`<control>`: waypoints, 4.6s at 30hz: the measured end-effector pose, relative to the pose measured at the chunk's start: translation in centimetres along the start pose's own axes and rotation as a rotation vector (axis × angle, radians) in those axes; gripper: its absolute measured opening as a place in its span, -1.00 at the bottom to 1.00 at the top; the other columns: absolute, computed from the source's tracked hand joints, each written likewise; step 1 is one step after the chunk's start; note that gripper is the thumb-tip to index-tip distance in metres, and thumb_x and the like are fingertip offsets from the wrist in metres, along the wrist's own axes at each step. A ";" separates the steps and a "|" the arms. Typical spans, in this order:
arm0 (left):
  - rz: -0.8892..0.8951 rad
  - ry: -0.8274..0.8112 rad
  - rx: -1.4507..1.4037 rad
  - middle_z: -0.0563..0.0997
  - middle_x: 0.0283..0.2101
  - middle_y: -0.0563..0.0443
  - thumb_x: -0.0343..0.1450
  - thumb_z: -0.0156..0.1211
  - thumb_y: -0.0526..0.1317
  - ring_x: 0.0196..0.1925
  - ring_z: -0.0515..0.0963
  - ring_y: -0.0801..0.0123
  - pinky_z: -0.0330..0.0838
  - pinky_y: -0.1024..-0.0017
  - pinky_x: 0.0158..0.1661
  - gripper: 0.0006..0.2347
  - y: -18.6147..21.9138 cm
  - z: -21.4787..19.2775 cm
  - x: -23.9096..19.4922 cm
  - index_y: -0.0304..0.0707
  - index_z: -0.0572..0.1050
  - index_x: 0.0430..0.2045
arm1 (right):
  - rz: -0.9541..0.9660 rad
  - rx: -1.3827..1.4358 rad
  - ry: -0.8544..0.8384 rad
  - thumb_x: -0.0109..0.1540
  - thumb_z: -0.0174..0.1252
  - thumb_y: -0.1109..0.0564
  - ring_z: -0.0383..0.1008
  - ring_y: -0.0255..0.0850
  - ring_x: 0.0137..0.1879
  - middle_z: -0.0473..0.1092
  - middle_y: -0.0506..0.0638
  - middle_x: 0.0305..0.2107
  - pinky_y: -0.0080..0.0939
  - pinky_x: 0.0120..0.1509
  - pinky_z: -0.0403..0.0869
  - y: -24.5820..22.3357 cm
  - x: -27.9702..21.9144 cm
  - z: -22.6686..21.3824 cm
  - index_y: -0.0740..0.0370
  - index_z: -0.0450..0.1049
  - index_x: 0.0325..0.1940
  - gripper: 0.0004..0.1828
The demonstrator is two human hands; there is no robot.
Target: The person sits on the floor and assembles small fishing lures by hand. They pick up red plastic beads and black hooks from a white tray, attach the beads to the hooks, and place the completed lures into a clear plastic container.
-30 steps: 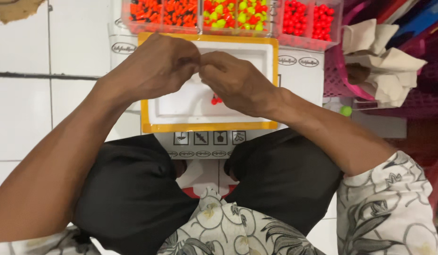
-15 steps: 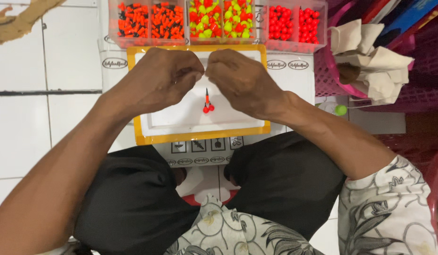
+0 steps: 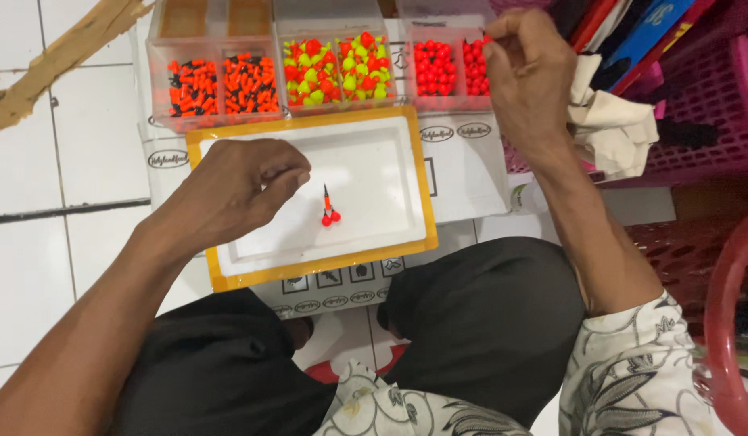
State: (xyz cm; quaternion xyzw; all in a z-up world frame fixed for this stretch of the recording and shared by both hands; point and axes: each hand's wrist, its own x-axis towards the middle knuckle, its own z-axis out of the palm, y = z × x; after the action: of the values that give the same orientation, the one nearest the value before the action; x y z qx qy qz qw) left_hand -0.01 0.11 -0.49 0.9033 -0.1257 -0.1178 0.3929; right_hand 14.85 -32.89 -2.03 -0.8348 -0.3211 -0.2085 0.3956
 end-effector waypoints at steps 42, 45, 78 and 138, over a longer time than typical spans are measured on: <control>-0.027 -0.034 -0.074 0.68 -0.35 0.12 0.49 0.04 -0.11 -0.36 0.55 0.32 0.38 0.36 -0.31 -0.78 -0.7 0.2 -0.3 -0.20 0.60 -0.35 | 0.001 -0.269 -0.270 0.28 0.14 0.38 0.42 0.03 -0.17 0.52 0.06 -0.31 0.06 0.02 0.25 7.2 -1.8 1.6 0.28 0.56 -0.20 -0.88; -0.043 -0.037 -0.069 0.67 -0.36 0.14 0.49 0.03 -0.11 -0.38 0.52 0.34 0.37 0.37 -0.31 -0.78 -0.6 0.2 -0.3 -0.19 0.60 -0.38 | 0.028 -0.305 -0.312 0.30 0.14 0.38 0.31 -0.04 -0.23 0.41 0.01 -0.46 -0.01 0.03 0.20 7.2 -1.9 1.9 0.25 0.48 -0.33 -0.85; -0.079 0.151 0.073 0.55 -0.49 0.09 0.47 0.05 -0.22 -0.48 0.44 0.25 0.17 0.23 -0.48 -0.85 -2.4 -0.8 -0.8 -0.22 0.56 -0.41 | -0.784 -0.102 -0.695 0.30 0.05 0.47 0.22 0.05 -0.36 0.24 0.07 -0.43 0.24 0.34 0.45 -9.2 -5.2 9.3 0.29 0.37 -0.07 -0.80; -0.015 -0.084 0.028 0.54 -0.51 -0.14 0.43 0.08 -0.37 -0.50 0.58 0.12 0.49 0.18 -0.37 -0.84 -1.2 1.0 0.6 -0.23 0.64 -0.27 | -0.504 -0.190 -0.681 0.38 0.08 0.22 0.48 -0.02 -0.31 0.37 0.09 -0.39 -0.18 -0.44 0.39 -8.4 -4.5 9.7 0.19 0.48 -0.17 -0.93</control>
State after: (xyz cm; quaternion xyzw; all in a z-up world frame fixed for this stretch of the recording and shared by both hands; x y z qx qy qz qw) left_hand 0.39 0.01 -2.08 0.9039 -0.1371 -0.1568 0.3735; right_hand 6.69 -22.80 -6.18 -0.7842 -0.6065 -0.0400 0.1250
